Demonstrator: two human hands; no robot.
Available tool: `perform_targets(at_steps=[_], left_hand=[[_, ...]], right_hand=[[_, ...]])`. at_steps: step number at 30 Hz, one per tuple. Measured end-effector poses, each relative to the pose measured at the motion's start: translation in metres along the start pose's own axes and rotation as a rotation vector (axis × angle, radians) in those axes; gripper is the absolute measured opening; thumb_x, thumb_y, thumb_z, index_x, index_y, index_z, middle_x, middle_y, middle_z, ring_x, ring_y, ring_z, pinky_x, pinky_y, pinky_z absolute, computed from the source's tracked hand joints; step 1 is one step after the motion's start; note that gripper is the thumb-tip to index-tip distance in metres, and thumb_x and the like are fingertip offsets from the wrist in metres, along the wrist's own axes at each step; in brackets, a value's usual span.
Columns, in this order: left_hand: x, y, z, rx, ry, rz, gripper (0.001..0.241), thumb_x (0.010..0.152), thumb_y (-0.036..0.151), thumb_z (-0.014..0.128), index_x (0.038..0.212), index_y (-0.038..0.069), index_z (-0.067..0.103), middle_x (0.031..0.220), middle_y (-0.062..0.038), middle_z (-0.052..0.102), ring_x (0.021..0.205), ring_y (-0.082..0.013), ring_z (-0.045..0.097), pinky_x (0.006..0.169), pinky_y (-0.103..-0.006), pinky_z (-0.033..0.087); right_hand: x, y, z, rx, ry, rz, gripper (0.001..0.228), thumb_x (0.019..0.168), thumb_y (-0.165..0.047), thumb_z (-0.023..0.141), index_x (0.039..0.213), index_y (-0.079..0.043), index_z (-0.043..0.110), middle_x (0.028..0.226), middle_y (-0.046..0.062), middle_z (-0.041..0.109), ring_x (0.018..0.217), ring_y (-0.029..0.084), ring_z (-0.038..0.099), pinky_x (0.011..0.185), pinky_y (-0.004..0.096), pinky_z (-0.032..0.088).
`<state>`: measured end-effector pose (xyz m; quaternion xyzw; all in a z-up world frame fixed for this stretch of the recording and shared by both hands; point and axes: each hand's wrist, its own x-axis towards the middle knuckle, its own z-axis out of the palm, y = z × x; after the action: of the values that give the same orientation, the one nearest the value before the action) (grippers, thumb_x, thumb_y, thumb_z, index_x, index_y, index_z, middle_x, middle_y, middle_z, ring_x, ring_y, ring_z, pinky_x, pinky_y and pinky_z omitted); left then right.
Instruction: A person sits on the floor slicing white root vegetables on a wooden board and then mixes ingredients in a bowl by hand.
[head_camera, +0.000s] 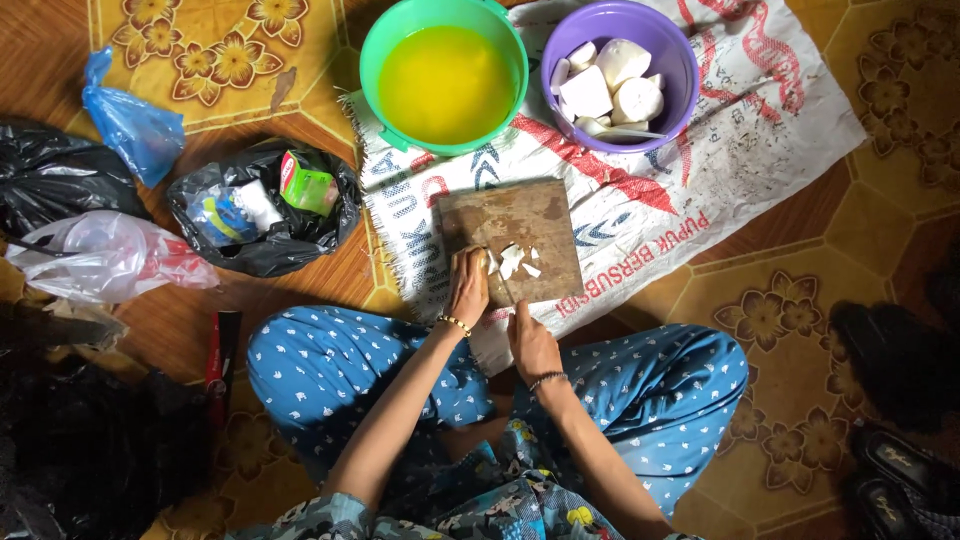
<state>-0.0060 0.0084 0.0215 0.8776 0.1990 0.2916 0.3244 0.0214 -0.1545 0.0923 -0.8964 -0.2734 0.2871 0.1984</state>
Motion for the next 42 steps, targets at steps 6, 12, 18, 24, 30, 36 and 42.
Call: perform_targets(at_steps=[6, 12, 18, 24, 30, 36, 42], left_hand=[[-0.006, -0.009, 0.012, 0.07, -0.004, 0.023, 0.031, 0.094, -0.001, 0.057, 0.124, 0.005, 0.051, 0.12, -0.016, 0.054, 0.113, -0.0344, 0.053, 0.098, -0.0436, 0.045], [-0.007, -0.01, 0.013, 0.117, -0.009, 0.005, 0.029, 0.095, -0.002, 0.057, 0.123, 0.004, 0.052, 0.121, -0.016, 0.056, 0.113, -0.0331, 0.054, 0.097, -0.0423, 0.047], [-0.005, -0.01, 0.015, 0.103, 0.014, 0.018, 0.025, 0.096, 0.0, 0.054, 0.121, 0.003, 0.053, 0.12, -0.015, 0.057, 0.111, -0.0339, 0.054, 0.097, -0.0426, 0.047], [-0.013, -0.021, 0.025, 0.092, 0.011, -0.004, 0.032, 0.091, -0.001, 0.06, 0.121, 0.003, 0.052, 0.121, -0.015, 0.057, 0.113, -0.035, 0.055, 0.099, -0.0433, 0.048], [-0.019, -0.031, 0.035, 0.145, 0.004, 0.002, 0.037, 0.089, -0.006, 0.062, 0.122, 0.005, 0.051, 0.12, -0.015, 0.055, 0.112, -0.0331, 0.055, 0.097, -0.0417, 0.049], [-0.005, -0.005, 0.012, 0.121, -0.011, -0.012, 0.038, 0.09, -0.006, 0.063, 0.123, 0.006, 0.049, 0.119, -0.015, 0.054, 0.111, -0.0343, 0.055, 0.095, -0.0438, 0.049], [-0.011, -0.014, 0.022, 0.108, -0.006, -0.021, 0.032, 0.093, -0.002, 0.06, 0.122, 0.007, 0.049, 0.121, -0.013, 0.054, 0.113, -0.0322, 0.054, 0.097, -0.0415, 0.048]], right_hand=[[-0.016, -0.003, -0.001, -0.141, 0.005, -0.017, 0.019, 0.108, -0.035, 0.031, 0.116, -0.021, 0.039, 0.084, 0.019, 0.069, 0.08, 0.044, 0.074, 0.071, 0.053, 0.061], [-0.014, -0.005, -0.001, -0.19, -0.04, -0.008, 0.019, 0.107, -0.036, 0.029, 0.116, -0.022, 0.037, 0.086, 0.021, 0.068, 0.083, 0.047, 0.073, 0.075, 0.055, 0.06], [0.014, 0.013, 0.015, -0.208, -0.053, -0.008, 0.021, 0.107, -0.035, 0.029, 0.122, -0.022, 0.038, 0.084, 0.019, 0.07, 0.084, 0.045, 0.074, 0.076, 0.054, 0.061], [-0.006, 0.002, -0.004, -0.187, -0.028, -0.015, 0.019, 0.106, -0.035, 0.033, 0.117, -0.021, 0.04, 0.084, 0.022, 0.07, 0.08, 0.046, 0.073, 0.073, 0.054, 0.06], [-0.01, 0.007, 0.008, -0.174, -0.026, -0.031, 0.017, 0.107, -0.036, 0.031, 0.113, -0.022, 0.039, 0.082, 0.02, 0.07, 0.078, 0.045, 0.074, 0.07, 0.054, 0.061], [0.007, 0.008, 0.009, -0.114, -0.037, -0.09, 0.017, 0.105, -0.034, 0.036, 0.115, -0.02, 0.04, 0.077, 0.023, 0.069, 0.078, 0.048, 0.072, 0.071, 0.057, 0.059], [0.022, 0.011, 0.024, -0.154, -0.001, -0.111, 0.019, 0.105, -0.034, 0.035, 0.115, -0.019, 0.041, 0.076, 0.022, 0.068, 0.076, 0.047, 0.073, 0.071, 0.056, 0.06]])
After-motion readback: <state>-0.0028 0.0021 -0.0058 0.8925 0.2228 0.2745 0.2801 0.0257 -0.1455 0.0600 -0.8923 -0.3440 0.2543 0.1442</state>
